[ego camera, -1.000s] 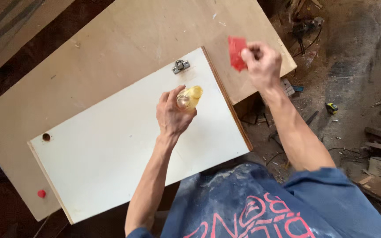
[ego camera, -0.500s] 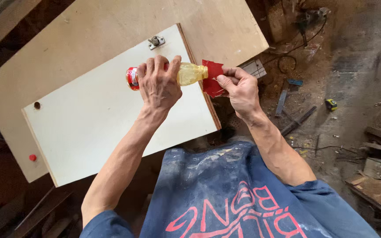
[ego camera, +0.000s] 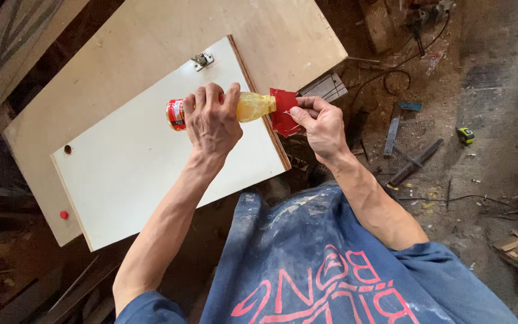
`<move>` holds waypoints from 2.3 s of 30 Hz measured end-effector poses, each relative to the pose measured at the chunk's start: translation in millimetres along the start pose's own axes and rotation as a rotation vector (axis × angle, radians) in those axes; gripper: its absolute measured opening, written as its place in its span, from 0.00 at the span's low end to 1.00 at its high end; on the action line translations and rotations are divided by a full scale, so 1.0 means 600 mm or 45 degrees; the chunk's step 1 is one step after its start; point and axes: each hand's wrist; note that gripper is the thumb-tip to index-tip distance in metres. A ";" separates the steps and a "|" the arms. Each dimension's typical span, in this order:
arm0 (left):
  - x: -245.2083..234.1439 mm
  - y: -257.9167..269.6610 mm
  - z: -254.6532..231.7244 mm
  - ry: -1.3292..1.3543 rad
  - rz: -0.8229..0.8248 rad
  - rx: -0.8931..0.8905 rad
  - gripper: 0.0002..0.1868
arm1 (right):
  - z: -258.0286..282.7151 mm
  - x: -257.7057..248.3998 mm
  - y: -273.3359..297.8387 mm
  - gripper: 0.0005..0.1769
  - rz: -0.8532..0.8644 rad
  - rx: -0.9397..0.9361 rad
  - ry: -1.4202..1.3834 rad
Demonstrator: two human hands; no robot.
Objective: The person applies a yellow liquid from a bottle onto the edges of a white rectangular board using a red cloth. They repeatedly pour the liquid onto the cloth and rub it along the board's edges, occasionally repositioning the board to access different sides.
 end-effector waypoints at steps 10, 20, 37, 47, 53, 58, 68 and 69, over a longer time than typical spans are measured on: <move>-0.004 0.005 0.001 -0.021 0.045 -0.006 0.23 | 0.001 0.001 0.000 0.12 0.031 0.011 -0.015; 0.001 0.014 0.021 -0.003 0.039 -0.034 0.22 | 0.000 0.021 -0.014 0.13 0.031 0.044 0.023; 0.009 0.022 0.066 -0.002 0.035 -0.068 0.21 | -0.004 0.058 -0.048 0.12 0.069 0.104 0.017; 0.018 0.028 0.085 -0.042 0.071 -0.096 0.24 | 0.002 0.074 -0.061 0.14 0.063 0.144 0.069; 0.022 0.036 0.092 -0.002 0.057 -0.135 0.25 | 0.000 0.081 -0.065 0.14 0.064 0.148 0.056; 0.035 0.048 0.096 0.090 0.054 -0.221 0.27 | -0.011 0.082 -0.071 0.13 0.057 0.140 0.029; 0.101 0.074 0.063 0.500 -0.030 -0.654 0.34 | -0.023 0.093 -0.091 0.13 0.153 0.346 -0.324; 0.107 0.074 0.058 0.528 -0.033 -0.685 0.34 | -0.019 0.094 -0.092 0.13 0.173 0.370 -0.326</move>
Point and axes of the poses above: each hand's wrist, its own y-axis away from the middle knuckle, its own x-axis out of the palm, z = x × y, and after that the axes turned 13 degrees about x, right-handed
